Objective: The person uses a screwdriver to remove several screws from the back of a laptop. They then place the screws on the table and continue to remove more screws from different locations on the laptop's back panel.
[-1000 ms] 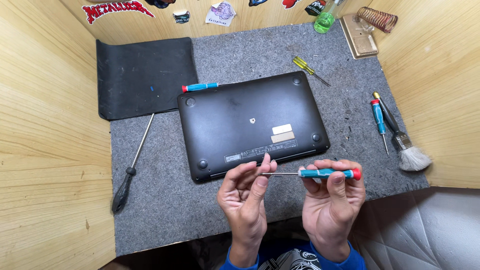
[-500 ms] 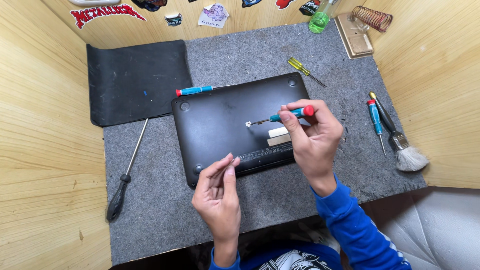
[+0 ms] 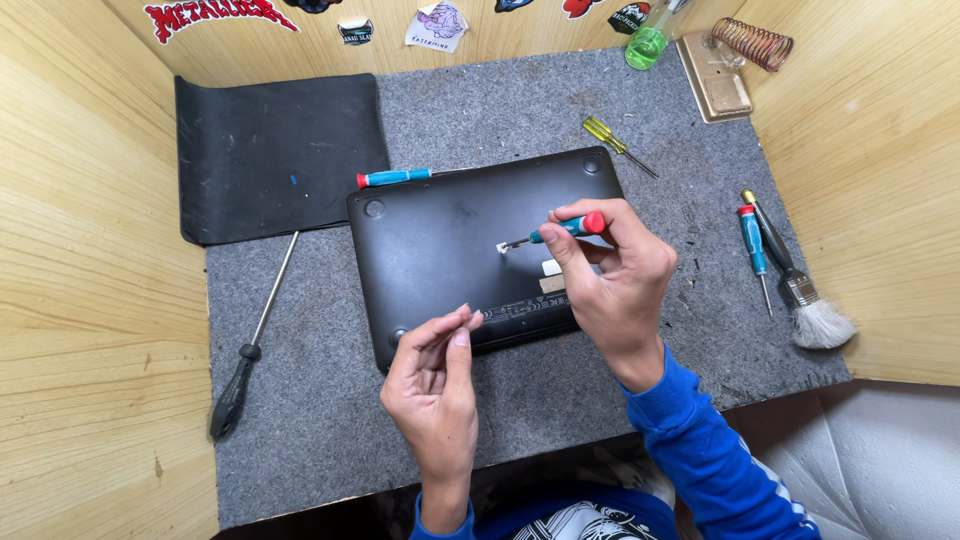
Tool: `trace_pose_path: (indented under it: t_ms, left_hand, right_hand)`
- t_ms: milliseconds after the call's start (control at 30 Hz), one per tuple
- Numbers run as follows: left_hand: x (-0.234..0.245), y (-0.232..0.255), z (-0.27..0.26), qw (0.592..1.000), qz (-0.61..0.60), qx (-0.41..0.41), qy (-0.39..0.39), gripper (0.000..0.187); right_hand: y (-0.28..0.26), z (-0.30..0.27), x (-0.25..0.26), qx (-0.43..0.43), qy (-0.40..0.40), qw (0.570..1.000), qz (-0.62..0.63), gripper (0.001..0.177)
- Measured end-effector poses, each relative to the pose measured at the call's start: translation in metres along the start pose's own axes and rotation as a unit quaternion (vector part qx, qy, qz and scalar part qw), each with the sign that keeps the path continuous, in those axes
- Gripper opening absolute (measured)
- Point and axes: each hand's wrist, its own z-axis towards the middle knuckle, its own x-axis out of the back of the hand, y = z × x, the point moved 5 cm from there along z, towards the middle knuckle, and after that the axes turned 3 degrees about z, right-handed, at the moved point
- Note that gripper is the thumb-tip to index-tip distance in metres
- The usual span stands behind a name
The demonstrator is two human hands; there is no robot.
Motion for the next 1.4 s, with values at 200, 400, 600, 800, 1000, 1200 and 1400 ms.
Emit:
trace_pose_path:
  t_ms: [200, 400, 600, 800, 1000, 1200, 1400]
  left_hand:
    - [0.005, 0.008, 0.014, 0.999, 0.027, -0.007, -0.018, 0.012]
    - [0.003, 0.040, 0.041, 0.989, 0.130, -0.051, -0.059, 0.011]
    - [-0.008, 0.051, 0.073, 0.947, 0.235, -0.160, -0.150, 0.017]
    - [-0.039, 0.048, 0.096, 0.890, 0.269, -0.218, -0.297, 0.022]
    - [-0.071, 0.026, 0.116, 0.885, 0.230, -0.210, -0.348, 0.016]
    - [-0.070, 0.037, 0.119, 0.893, 0.190, -0.173, -0.370, 0.018]
    - [-0.056, 0.023, 0.117, 0.842, 0.352, -0.207, -0.353, 0.024]
  right_hand:
    - [-0.012, 0.005, -0.002, 0.043, -0.014, 0.998, -0.052, 0.010]
    - [-0.013, 0.006, -0.003, 0.050, -0.019, 0.997, -0.055, 0.010]
    - [-0.016, 0.013, -0.003, 0.066, -0.021, 0.998, -0.001, 0.009]
    - [-0.017, 0.019, -0.011, 0.105, -0.023, 0.994, -0.017, 0.011]
    - [-0.012, 0.025, -0.017, 0.112, -0.025, 0.993, -0.007, 0.010]
    - [-0.007, 0.027, -0.012, 0.090, -0.018, 0.996, 0.012, 0.010]
    - [-0.005, 0.027, 0.001, 0.072, 0.024, 0.996, 0.039, 0.009]
